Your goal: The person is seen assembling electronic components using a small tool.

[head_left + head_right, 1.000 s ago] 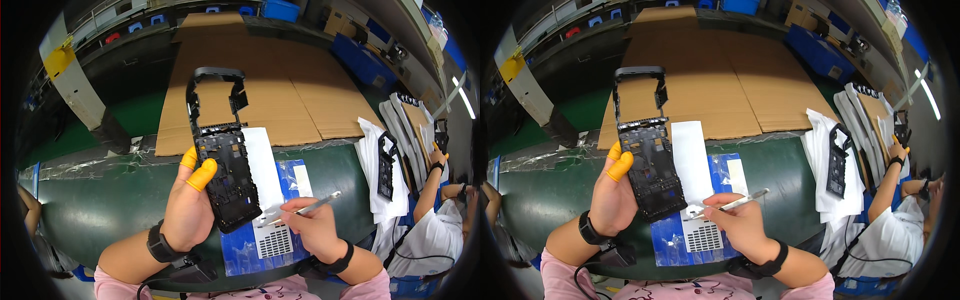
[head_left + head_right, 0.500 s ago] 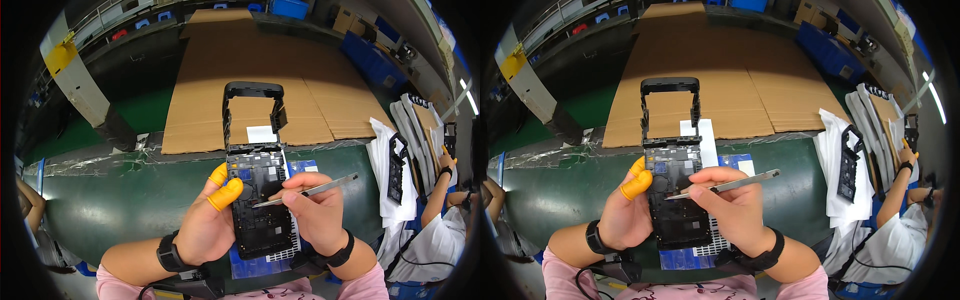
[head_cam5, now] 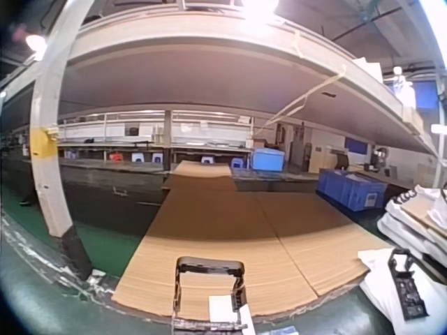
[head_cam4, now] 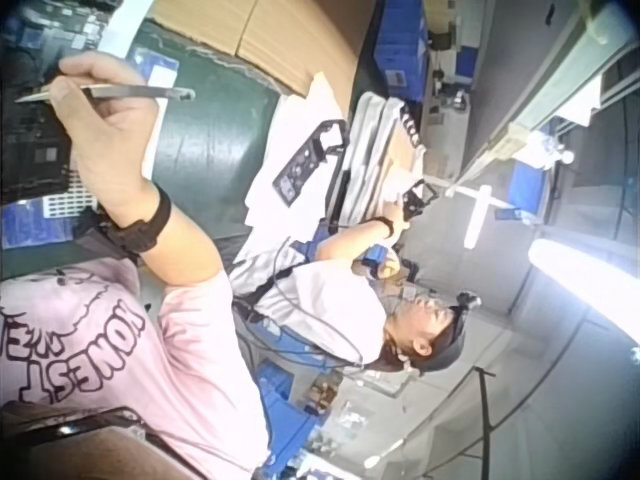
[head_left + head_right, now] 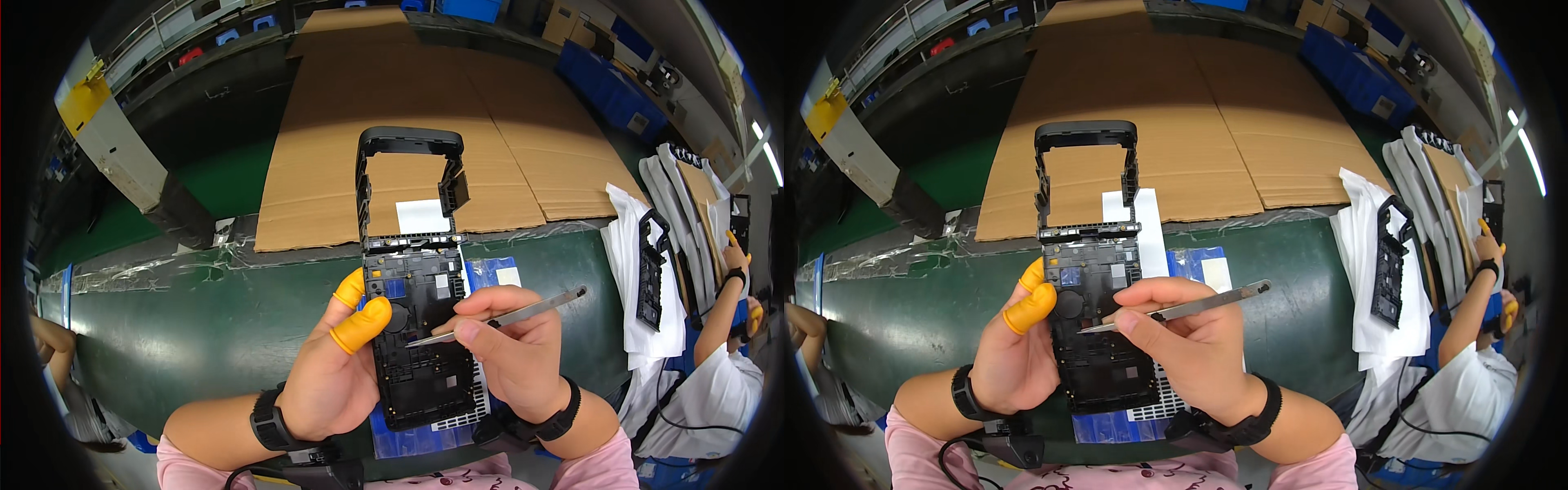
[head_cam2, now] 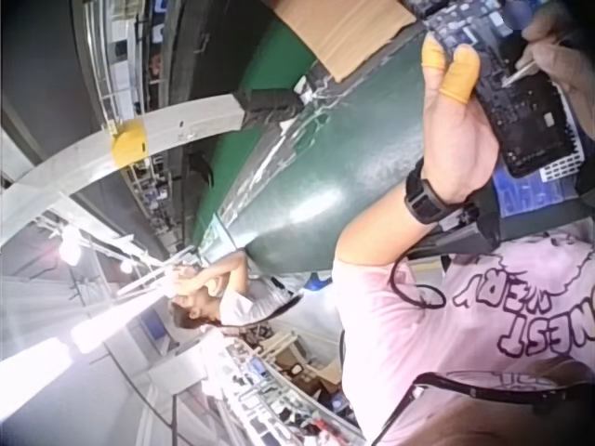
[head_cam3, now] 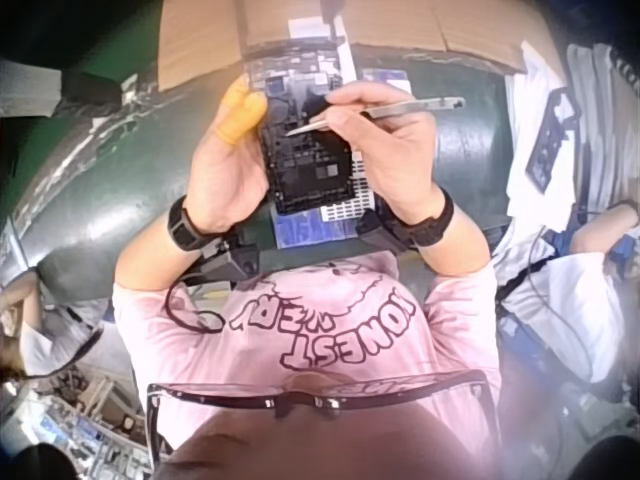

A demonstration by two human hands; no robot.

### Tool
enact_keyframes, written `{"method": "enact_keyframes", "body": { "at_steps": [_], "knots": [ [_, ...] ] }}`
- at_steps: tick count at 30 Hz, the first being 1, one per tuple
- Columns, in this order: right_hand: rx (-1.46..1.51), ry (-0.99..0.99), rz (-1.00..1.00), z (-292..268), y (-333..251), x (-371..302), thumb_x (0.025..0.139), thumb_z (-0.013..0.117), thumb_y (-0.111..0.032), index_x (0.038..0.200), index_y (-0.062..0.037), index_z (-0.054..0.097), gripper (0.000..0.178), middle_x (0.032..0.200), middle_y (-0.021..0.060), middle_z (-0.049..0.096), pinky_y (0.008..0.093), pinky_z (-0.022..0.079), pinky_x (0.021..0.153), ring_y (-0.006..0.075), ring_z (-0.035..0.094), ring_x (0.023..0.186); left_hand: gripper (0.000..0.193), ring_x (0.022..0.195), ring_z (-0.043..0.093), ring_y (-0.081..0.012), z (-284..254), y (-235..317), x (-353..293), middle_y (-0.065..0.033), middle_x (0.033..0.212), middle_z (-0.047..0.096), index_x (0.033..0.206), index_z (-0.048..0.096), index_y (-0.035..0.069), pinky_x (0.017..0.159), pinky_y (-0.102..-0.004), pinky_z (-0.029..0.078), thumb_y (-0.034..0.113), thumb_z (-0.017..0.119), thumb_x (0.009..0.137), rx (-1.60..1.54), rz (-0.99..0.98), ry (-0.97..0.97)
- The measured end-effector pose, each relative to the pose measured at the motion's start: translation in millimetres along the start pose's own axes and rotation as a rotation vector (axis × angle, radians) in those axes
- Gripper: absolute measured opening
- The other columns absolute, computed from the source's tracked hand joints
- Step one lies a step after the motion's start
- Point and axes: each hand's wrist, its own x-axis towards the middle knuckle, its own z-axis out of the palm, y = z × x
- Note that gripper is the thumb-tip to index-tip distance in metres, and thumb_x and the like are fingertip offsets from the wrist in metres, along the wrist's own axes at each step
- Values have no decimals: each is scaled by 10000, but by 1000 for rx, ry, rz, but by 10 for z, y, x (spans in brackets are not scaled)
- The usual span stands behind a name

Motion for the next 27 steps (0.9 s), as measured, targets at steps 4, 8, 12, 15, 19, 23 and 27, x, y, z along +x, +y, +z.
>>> {"method": "enact_keyframes", "body": {
  "at_steps": [4,8,12,15,19,23,27],
  "knots": [
    [-10,-4,-8,-4,-3,-11,791,585,41,972,54,572,182,863,93,612,213,469,681,108,587,777,392,1086,487,-211,12,-7,-8,-100,1199,467,1273,317,107,920,-377,411,115,431,898,-7,1,-10],
    [-32,3,-7,-24,5,-18,792,584,41,975,51,572,183,867,85,611,206,466,675,103,585,777,397,1090,483,-212,4,-25,-6,-101,1202,464,1275,315,104,924,-378,407,115,434,896,-15,-12,-16],
    [-35,-5,-20,31,-7,-16,791,582,46,970,46,576,179,864,76,608,196,463,668,94,579,774,402,1098,478,-221,41,-11,-39,-100,1210,458,1251,345,90,928,-385,404,225,453,888,103,34,4],
    [-25,9,-19,20,4,-11,791,580,46,969,43,577,178,854,71,607,192,460,648,86,576,762,401,1100,476,-226,35,-24,-15,-102,1211,457,1251,344,91,931,-390,401,225,452,888,110,33,11],
    [11,70,88,-1,-97,12,791,579,22,957,41,577,167,771,58,602,179,409,542,60,531,635,402,1103,475,-233,62,-26,-19,-101,1210,459,1252,341,85,933,-394,396,221,444,888,104,26,13],
    [213,82,36,-82,-117,87,782,579,4,939,43,573,162,681,49,583,177,324,467,48,443,523,429,1099,478,-237,68,15,4,-110,1202,462,1273,309,100,925,-402,407,78,453,870,2,1,-47],
    [260,201,-33,-157,-193,136,770,575,10,904,52,563,140,623,51,554,183,275,433,53,393,471,510,1027,531,-228,-82,90,340,-116,1143,508,1244,334,73,856,-348,463,-117,429,780,299,198,30]
  ]
}}
